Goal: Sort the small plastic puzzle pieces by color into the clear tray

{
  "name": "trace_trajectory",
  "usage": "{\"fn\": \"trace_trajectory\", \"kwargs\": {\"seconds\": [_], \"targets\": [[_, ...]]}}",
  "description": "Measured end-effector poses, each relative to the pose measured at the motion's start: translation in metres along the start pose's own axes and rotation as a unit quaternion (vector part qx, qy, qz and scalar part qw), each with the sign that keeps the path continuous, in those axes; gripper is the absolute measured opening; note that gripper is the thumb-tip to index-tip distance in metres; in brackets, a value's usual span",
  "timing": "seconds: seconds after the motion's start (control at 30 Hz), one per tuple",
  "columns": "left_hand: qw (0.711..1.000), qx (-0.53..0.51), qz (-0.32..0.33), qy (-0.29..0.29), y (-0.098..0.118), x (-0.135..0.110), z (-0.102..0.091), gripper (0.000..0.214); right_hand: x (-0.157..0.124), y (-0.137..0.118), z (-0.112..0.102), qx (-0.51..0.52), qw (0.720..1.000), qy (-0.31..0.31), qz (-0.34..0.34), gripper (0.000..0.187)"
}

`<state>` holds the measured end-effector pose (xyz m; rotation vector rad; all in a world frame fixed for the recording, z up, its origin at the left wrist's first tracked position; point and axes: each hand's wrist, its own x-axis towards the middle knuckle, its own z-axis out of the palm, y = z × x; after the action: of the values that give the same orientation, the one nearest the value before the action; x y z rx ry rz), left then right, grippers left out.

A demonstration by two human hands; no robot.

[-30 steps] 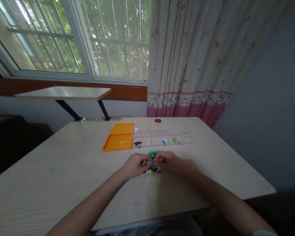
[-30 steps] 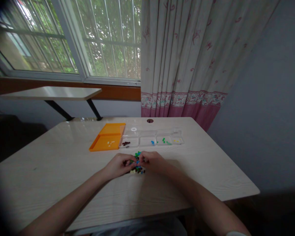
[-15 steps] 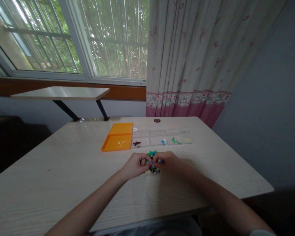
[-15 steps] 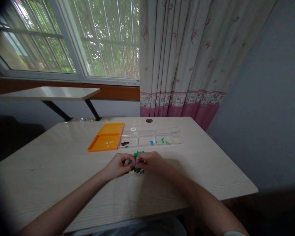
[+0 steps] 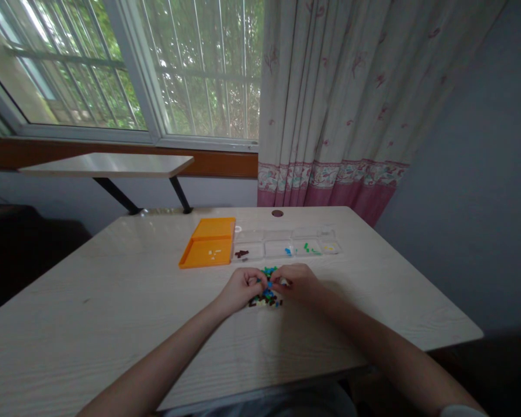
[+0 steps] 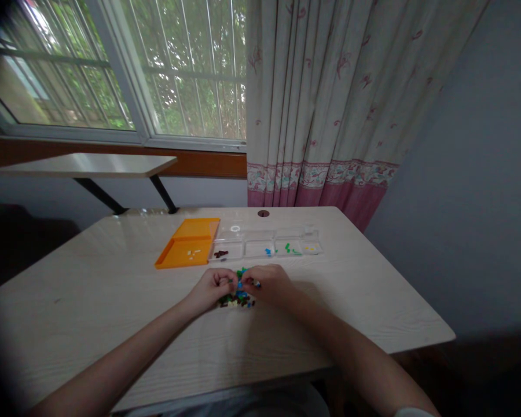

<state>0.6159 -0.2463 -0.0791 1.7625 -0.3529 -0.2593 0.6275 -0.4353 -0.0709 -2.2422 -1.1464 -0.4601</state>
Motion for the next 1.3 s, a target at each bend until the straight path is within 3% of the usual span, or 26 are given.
{"fn": "trace_trajectory", "kwargs": {"seconds": [0.53, 0.73, 0.93, 1.03, 1.13, 1.2, 1.3], "targets": [[0.999, -0.026, 0.007, 0.021, -0.001, 0.0, 0.0, 0.015, -0.002, 0.003, 0.002, -0.031, 0.999, 0.027, -0.023, 0.015], [0.999, -0.019, 0.018, 0.02, -0.001, 0.0, 0.0, 0.029, -0.001, 0.004, 0.002, -0.017, 0.998, 0.045, -0.028, 0.015], [0.994, 0.089, 0.043, 0.04, 0.001, -0.001, -0.007, 0.035, 0.001, 0.011, -0.007, -0.028, 0.993, 0.115, -0.015, 0.015], [0.965, 0.25, 0.061, 0.06, 0.005, -0.003, -0.016, 0.031, 0.002, 0.017, -0.018, -0.051, 0.985, 0.165, 0.027, 0.016], [0.904, 0.416, 0.074, 0.067, 0.011, -0.006, -0.024, 0.027, 0.002, 0.022, -0.03, -0.062, 0.974, 0.2, 0.091, 0.019], [0.876, 0.472, 0.072, 0.066, 0.014, -0.008, -0.026, 0.026, 0.002, 0.025, -0.035, -0.057, 0.966, 0.219, 0.126, 0.02], [0.86, 0.502, 0.063, 0.062, 0.016, -0.008, -0.025, 0.026, 0.001, 0.027, -0.036, -0.042, 0.959, 0.237, 0.151, 0.022]]}}
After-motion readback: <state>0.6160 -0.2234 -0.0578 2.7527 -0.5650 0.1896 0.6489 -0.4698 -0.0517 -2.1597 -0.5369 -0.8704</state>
